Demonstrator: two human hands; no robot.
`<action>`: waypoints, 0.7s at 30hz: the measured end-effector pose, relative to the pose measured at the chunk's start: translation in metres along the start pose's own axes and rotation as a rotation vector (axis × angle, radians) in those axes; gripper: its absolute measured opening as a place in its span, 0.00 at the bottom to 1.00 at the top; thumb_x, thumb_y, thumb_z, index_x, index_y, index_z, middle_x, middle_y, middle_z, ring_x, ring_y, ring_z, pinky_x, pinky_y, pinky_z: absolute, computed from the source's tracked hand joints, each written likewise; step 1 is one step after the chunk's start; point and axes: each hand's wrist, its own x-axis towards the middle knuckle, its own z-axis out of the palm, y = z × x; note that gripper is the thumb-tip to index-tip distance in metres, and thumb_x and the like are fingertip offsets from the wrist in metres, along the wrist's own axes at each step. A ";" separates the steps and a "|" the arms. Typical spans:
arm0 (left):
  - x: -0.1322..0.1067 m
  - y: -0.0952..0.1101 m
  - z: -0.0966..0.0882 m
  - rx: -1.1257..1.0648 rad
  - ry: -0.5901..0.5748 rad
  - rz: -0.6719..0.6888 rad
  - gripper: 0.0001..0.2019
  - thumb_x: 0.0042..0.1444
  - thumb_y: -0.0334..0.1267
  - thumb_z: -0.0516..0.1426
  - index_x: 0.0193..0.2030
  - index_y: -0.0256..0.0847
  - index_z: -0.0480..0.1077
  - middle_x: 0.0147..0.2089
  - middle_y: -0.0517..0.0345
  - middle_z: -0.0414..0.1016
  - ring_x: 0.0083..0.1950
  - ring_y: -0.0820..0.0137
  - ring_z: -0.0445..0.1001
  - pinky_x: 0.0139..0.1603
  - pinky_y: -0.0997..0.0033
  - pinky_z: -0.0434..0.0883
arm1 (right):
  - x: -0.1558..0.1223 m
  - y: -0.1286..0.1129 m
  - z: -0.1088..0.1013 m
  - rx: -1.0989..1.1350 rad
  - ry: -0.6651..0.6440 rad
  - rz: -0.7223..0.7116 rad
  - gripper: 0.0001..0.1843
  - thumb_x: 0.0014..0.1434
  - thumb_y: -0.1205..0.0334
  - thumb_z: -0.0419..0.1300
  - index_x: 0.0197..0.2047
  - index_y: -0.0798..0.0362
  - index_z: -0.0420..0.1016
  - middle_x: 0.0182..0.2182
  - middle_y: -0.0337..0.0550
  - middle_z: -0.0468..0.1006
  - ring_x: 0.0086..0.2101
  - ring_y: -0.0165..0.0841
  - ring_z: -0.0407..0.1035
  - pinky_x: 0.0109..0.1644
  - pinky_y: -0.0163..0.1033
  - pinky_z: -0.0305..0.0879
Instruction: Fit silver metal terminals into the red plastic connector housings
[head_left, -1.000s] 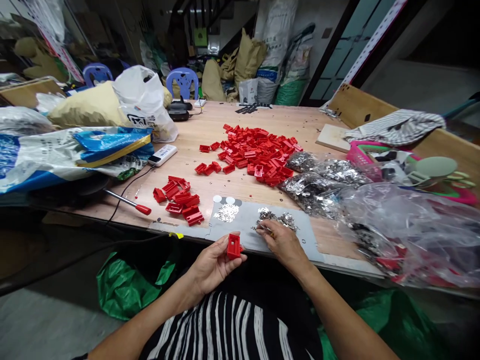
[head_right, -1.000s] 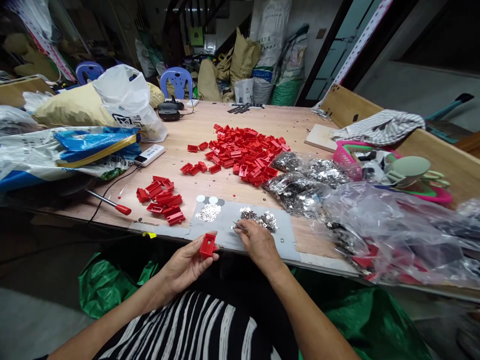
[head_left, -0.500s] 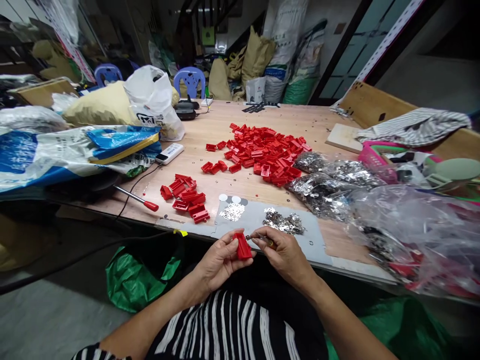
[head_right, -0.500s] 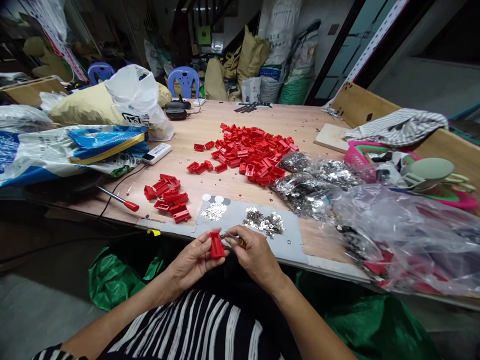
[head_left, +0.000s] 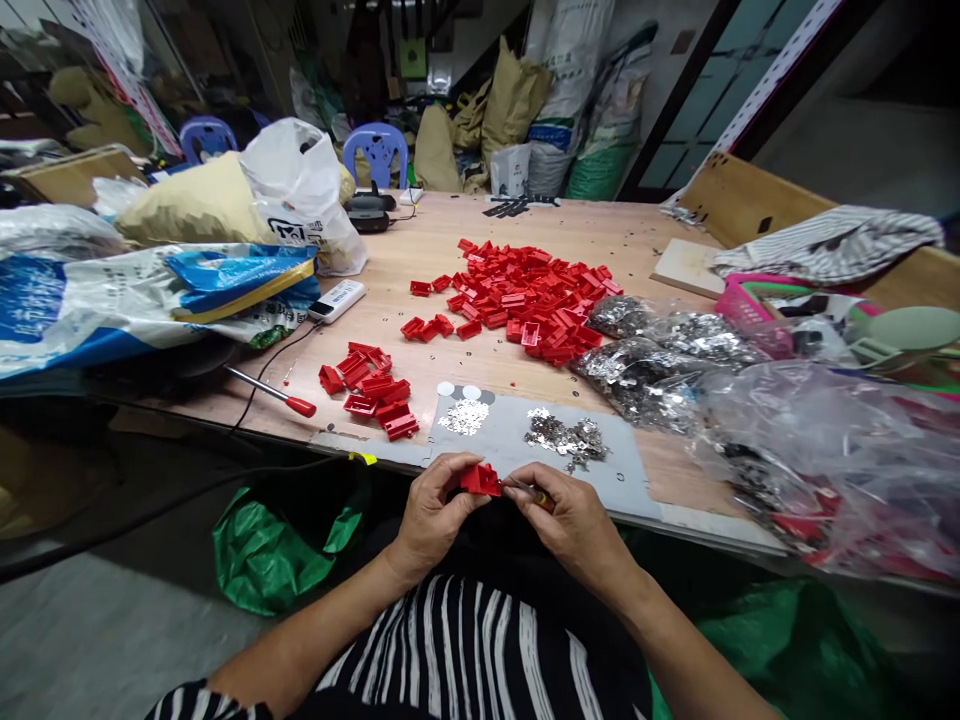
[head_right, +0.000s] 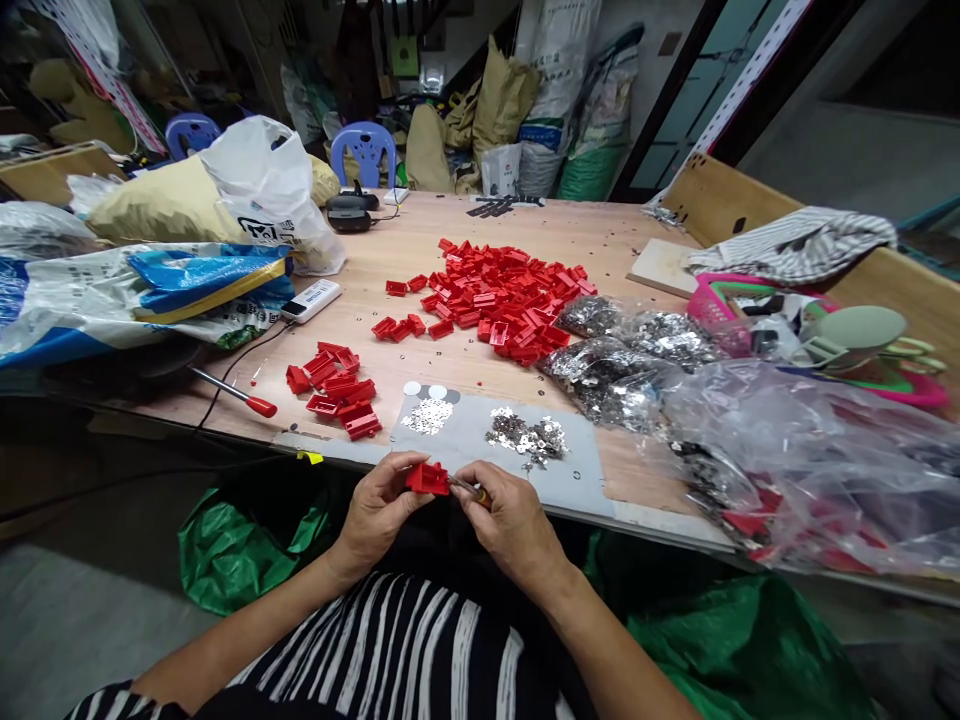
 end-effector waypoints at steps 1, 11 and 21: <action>0.000 0.001 0.000 0.059 -0.007 0.044 0.16 0.52 0.32 0.62 0.49 0.45 0.71 0.45 0.57 0.74 0.47 0.69 0.74 0.50 0.69 0.70 | 0.000 0.000 0.001 0.003 -0.004 0.001 0.05 0.62 0.65 0.55 0.37 0.50 0.72 0.31 0.38 0.76 0.31 0.30 0.69 0.35 0.34 0.61; -0.003 0.005 0.003 0.176 -0.010 0.175 0.14 0.54 0.32 0.61 0.48 0.45 0.71 0.45 0.55 0.74 0.48 0.67 0.74 0.49 0.67 0.71 | 0.002 -0.004 0.011 0.103 0.032 0.033 0.08 0.63 0.62 0.54 0.33 0.52 0.72 0.30 0.40 0.73 0.32 0.31 0.67 0.37 0.35 0.61; -0.009 0.007 0.002 0.193 0.009 0.232 0.15 0.55 0.30 0.60 0.49 0.45 0.70 0.47 0.53 0.74 0.50 0.66 0.73 0.50 0.64 0.71 | 0.001 0.012 0.000 0.475 0.013 0.220 0.15 0.59 0.50 0.58 0.39 0.53 0.72 0.34 0.41 0.72 0.37 0.33 0.67 0.40 0.36 0.62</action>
